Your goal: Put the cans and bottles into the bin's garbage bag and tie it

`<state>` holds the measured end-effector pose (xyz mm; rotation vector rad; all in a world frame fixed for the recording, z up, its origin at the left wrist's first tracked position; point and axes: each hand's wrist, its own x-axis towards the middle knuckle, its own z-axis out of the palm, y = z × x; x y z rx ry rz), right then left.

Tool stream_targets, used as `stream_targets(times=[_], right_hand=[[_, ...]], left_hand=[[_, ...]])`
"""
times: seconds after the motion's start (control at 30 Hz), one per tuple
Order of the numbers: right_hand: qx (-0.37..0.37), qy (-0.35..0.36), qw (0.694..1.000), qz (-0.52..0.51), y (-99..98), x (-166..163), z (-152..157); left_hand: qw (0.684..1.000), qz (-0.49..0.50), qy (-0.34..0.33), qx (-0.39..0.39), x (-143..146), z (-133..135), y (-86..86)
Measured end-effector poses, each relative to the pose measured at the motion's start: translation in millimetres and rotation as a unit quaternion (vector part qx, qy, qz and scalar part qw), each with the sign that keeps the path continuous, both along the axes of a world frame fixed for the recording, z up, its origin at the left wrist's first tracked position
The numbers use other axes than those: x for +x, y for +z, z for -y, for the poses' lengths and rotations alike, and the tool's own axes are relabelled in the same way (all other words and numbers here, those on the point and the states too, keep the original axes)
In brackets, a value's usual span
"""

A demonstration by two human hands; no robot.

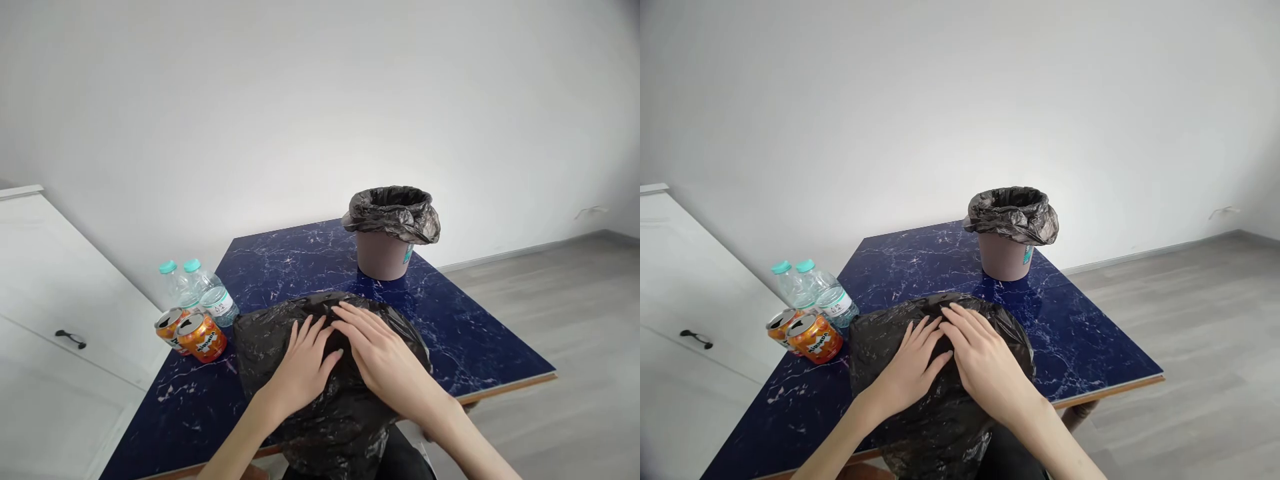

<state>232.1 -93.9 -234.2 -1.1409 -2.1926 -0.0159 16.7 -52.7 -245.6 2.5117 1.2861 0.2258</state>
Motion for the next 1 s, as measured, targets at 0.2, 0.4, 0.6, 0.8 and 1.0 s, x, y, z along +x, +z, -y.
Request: stream_targets(times=[0.2,0.4,0.6,0.8,1.0], right_hand=[[-0.094,-0.065,0.992,0.060,-54.5,13.0,-54.5],[-0.150,-0.076,0.984,0.060,-80.6,25.5,-62.8],[-0.196,-0.087,0.974,0.069,-82.5,24.4,-56.8],[-0.117,-0.130,0.981,0.080,-80.8,13.3,-34.3],[-0.051,-0.149,0.985,0.075,-80.5,21.3,-17.4]], left_hand=[[0.997,-0.073,-0.007,-0.040,-19.2,0.6,-24.0],[0.997,-0.081,0.004,0.017,-40.5,-2.5,-26.0],[0.993,-0.093,-0.001,0.077,-56.6,-12.5,-31.1],[0.986,-0.057,-0.014,0.154,-34.4,14.9,-32.4],[0.988,-0.046,-0.051,0.138,-33.0,34.9,-29.3]])
